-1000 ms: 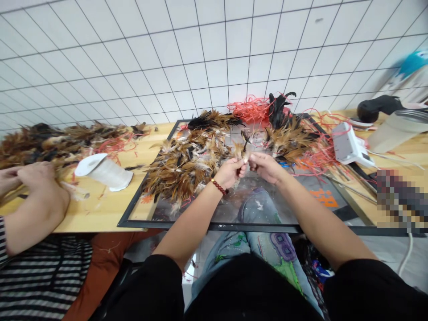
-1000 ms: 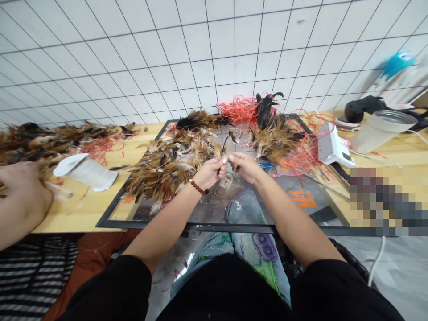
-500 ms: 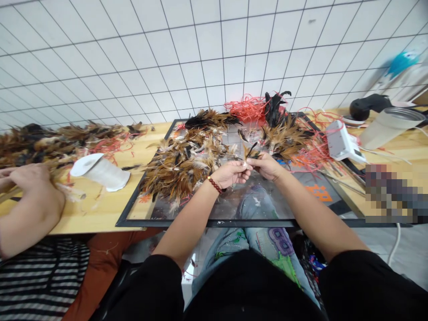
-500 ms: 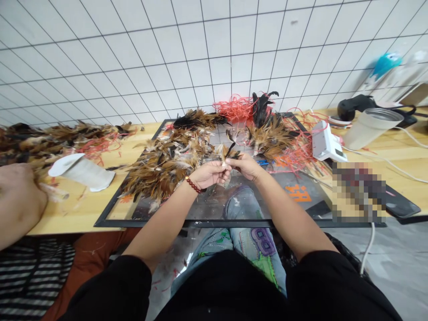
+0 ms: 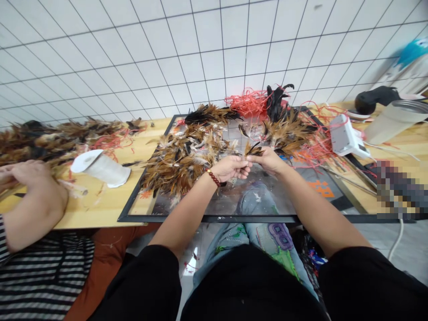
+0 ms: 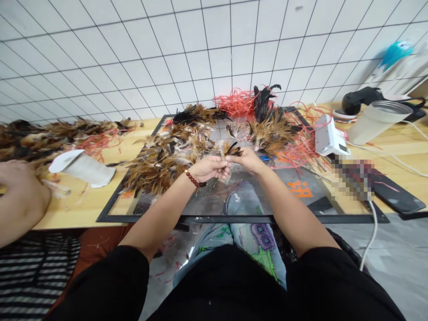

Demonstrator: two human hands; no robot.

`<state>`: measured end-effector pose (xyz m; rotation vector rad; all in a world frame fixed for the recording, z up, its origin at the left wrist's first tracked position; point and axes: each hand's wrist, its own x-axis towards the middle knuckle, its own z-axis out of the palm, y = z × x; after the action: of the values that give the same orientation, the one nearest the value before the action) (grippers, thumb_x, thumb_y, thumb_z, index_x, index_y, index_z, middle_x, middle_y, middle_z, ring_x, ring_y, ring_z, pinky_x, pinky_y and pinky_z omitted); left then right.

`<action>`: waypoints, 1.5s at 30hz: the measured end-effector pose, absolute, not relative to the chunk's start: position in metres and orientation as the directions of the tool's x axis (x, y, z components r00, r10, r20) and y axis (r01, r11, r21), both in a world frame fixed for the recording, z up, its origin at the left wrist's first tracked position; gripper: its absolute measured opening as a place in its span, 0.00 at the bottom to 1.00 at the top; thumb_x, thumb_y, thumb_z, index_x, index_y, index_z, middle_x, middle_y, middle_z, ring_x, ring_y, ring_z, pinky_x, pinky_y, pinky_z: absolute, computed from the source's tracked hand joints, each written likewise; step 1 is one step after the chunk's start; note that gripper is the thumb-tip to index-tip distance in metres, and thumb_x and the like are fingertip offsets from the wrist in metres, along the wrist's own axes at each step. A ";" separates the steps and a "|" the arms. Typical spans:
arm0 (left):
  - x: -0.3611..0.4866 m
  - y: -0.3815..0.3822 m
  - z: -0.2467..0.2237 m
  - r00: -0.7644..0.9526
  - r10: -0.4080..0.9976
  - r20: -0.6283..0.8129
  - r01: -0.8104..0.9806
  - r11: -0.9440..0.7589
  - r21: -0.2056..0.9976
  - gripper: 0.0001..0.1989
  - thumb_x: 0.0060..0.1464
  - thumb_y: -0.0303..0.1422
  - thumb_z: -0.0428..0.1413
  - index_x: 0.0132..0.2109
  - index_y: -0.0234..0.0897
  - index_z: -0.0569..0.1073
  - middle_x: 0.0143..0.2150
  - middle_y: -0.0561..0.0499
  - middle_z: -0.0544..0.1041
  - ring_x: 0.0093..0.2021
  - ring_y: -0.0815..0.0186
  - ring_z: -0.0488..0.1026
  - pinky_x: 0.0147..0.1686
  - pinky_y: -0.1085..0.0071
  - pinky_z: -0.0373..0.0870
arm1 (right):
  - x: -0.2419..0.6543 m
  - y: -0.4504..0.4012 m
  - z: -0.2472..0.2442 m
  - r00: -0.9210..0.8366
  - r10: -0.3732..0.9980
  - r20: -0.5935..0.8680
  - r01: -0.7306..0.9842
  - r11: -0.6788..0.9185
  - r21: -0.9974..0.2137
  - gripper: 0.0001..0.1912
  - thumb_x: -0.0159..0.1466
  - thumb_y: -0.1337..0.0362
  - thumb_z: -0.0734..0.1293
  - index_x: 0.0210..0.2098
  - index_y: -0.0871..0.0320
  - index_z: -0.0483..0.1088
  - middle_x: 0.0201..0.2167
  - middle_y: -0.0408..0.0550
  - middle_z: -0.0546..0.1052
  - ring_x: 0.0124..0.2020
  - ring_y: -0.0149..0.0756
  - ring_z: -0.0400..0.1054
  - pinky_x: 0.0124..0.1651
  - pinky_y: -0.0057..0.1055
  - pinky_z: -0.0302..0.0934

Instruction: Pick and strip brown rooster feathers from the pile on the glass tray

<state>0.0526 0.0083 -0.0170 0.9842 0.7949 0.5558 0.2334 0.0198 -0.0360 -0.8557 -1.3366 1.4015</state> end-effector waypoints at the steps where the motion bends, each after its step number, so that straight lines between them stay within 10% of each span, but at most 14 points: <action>1: 0.054 0.008 -0.016 0.582 0.746 -0.323 -0.077 0.446 0.892 0.06 0.58 0.26 0.58 0.34 0.26 0.75 0.26 0.47 0.76 0.25 0.71 0.75 0.31 0.72 0.75 | 0.233 0.020 -0.036 -0.269 0.956 0.120 -0.199 0.066 -0.978 0.20 0.39 0.56 0.82 0.24 0.59 0.74 0.21 0.39 0.73 0.26 0.27 0.64 0.35 0.28 0.58; 8: 0.045 0.015 -0.014 0.565 0.770 -0.298 -0.084 0.412 0.907 0.09 0.58 0.28 0.58 0.30 0.28 0.72 0.25 0.48 0.75 0.24 0.72 0.74 0.28 0.75 0.74 | 0.230 0.016 -0.037 -0.352 0.935 -0.039 -0.239 -0.130 -0.962 0.27 0.41 0.48 0.81 0.22 0.58 0.64 0.17 0.36 0.66 0.20 0.23 0.57 0.26 0.25 0.49; 13: 0.039 0.015 -0.017 0.608 0.724 -0.326 0.017 0.399 0.917 0.08 0.56 0.29 0.60 0.30 0.28 0.74 0.25 0.48 0.75 0.23 0.72 0.73 0.25 0.76 0.71 | 0.223 0.013 -0.039 -0.382 0.923 0.052 -0.121 0.006 -0.993 0.25 0.45 0.47 0.79 0.24 0.60 0.69 0.17 0.36 0.65 0.19 0.22 0.51 0.25 0.26 0.45; 24: 0.018 0.024 -0.020 0.464 0.882 -0.083 -0.467 0.323 0.823 0.12 0.55 0.33 0.62 0.29 0.32 0.69 0.25 0.53 0.70 0.24 0.74 0.69 0.25 0.77 0.68 | 0.222 0.037 -0.033 -0.099 0.970 0.221 0.165 0.235 -0.958 0.13 0.56 0.53 0.71 0.34 0.56 0.75 0.23 0.41 0.71 0.23 0.29 0.59 0.31 0.30 0.57; 28: -0.002 0.035 -0.007 0.210 0.976 -0.061 -0.678 0.190 0.710 0.10 0.59 0.31 0.58 0.31 0.35 0.66 0.27 0.56 0.68 0.27 0.76 0.67 0.28 0.80 0.66 | 0.214 0.074 -0.013 -0.338 0.899 0.277 0.769 0.434 -0.470 0.09 0.60 0.70 0.65 0.35 0.57 0.79 0.36 0.51 0.79 0.39 0.40 0.70 0.46 0.36 0.60; 31: -0.005 0.036 -0.006 0.171 0.982 -0.080 -0.693 0.178 0.698 0.09 0.60 0.31 0.56 0.32 0.36 0.65 0.28 0.56 0.67 0.26 0.76 0.67 0.28 0.79 0.66 | 0.192 0.092 -0.006 -0.457 0.872 0.175 0.870 0.479 -0.117 0.19 0.63 0.73 0.60 0.47 0.55 0.78 0.46 0.57 0.77 0.46 0.45 0.72 0.47 0.36 0.60; 35: -0.002 0.034 -0.011 0.166 0.980 -0.106 -0.669 0.191 0.718 0.09 0.61 0.31 0.55 0.32 0.35 0.66 0.27 0.56 0.68 0.25 0.75 0.67 0.27 0.79 0.65 | 0.178 0.097 -0.002 -0.440 0.891 0.111 0.897 0.442 0.008 0.13 0.60 0.73 0.63 0.39 0.61 0.79 0.41 0.62 0.78 0.45 0.48 0.73 0.45 0.37 0.61; 37: 0.001 0.033 -0.012 0.146 0.982 -0.116 -0.664 0.185 0.725 0.09 0.62 0.31 0.54 0.32 0.35 0.67 0.26 0.56 0.68 0.24 0.75 0.67 0.27 0.79 0.65 | 0.184 0.096 0.002 -0.368 0.913 0.177 0.921 0.383 -0.065 0.10 0.61 0.71 0.64 0.35 0.62 0.78 0.38 0.61 0.78 0.41 0.46 0.73 0.43 0.37 0.62; 39: 0.005 0.032 -0.013 0.122 0.984 -0.130 -0.653 0.179 0.736 0.10 0.63 0.30 0.52 0.32 0.34 0.67 0.26 0.55 0.69 0.24 0.75 0.68 0.27 0.78 0.66 | 0.195 0.091 0.006 -0.201 0.955 0.217 0.862 0.278 -0.423 0.08 0.62 0.64 0.65 0.32 0.61 0.76 0.31 0.55 0.77 0.33 0.40 0.71 0.38 0.35 0.63; 42: 0.013 0.029 -0.014 0.116 0.979 -0.166 -0.623 0.202 0.756 0.11 0.64 0.29 0.50 0.31 0.33 0.67 0.25 0.54 0.71 0.23 0.74 0.70 0.30 0.76 0.69 | 0.204 0.076 0.009 -0.095 0.996 -0.004 0.249 0.020 -0.968 0.14 0.53 0.54 0.74 0.25 0.58 0.70 0.21 0.44 0.71 0.23 0.29 0.62 0.29 0.30 0.61; 45: 0.020 0.024 -0.016 0.120 0.964 -0.238 -0.582 0.263 0.770 0.11 0.65 0.28 0.49 0.31 0.33 0.67 0.26 0.51 0.74 0.25 0.72 0.73 0.33 0.73 0.71 | 0.196 0.057 0.001 -0.179 0.981 -0.072 -0.143 -0.099 -0.985 0.22 0.40 0.53 0.81 0.23 0.58 0.69 0.20 0.41 0.70 0.21 0.25 0.60 0.26 0.26 0.58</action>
<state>0.0202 0.0242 -0.0158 0.5730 0.8257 1.2235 0.1956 0.0574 0.0012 -1.0701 -1.1770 1.4685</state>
